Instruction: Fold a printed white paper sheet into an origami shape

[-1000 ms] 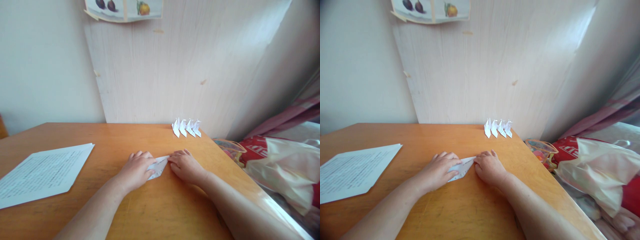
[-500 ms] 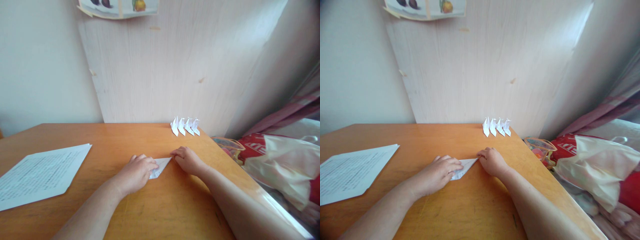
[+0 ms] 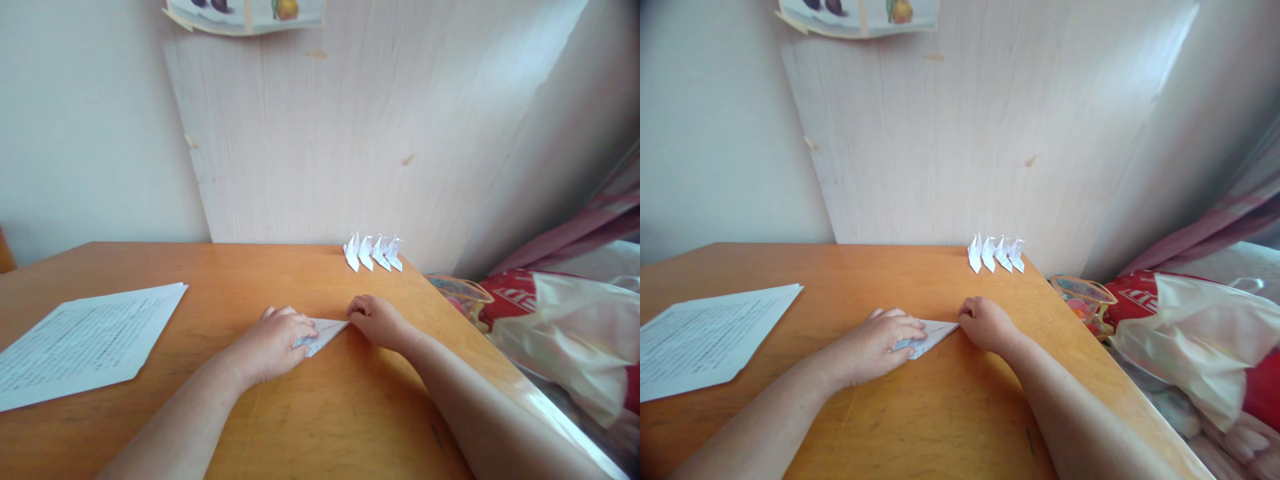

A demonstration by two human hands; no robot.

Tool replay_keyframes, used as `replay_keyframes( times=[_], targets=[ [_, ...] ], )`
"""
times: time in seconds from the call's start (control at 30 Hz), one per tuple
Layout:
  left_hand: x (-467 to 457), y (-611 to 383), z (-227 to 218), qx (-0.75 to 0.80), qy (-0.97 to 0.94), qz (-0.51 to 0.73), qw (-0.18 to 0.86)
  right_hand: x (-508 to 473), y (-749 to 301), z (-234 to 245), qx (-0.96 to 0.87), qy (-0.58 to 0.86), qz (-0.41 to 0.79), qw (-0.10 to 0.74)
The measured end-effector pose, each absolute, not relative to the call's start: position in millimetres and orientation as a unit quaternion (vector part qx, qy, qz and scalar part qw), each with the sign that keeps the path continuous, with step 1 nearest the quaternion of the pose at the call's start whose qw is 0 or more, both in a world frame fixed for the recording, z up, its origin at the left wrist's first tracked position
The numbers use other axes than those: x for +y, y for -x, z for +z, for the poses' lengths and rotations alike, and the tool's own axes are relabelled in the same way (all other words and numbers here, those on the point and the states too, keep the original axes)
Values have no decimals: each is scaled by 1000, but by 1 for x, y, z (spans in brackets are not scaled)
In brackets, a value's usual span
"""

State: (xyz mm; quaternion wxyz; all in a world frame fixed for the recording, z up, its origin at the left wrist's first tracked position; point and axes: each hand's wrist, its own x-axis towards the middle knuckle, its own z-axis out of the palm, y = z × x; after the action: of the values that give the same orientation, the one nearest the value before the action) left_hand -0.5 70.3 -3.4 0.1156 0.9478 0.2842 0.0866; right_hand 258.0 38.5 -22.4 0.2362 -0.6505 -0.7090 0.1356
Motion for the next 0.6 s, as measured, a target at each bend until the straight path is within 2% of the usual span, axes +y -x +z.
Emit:
replay_keyframes(
  times=[0.23,0.6],
  targets=[
    [68,0,2,287,-946,77,129,39,-260,-26,-665,696,153,224],
    [72,2,-4,272,-951,68,127,38,-263,-29,-671,714,123,158]
  ],
)
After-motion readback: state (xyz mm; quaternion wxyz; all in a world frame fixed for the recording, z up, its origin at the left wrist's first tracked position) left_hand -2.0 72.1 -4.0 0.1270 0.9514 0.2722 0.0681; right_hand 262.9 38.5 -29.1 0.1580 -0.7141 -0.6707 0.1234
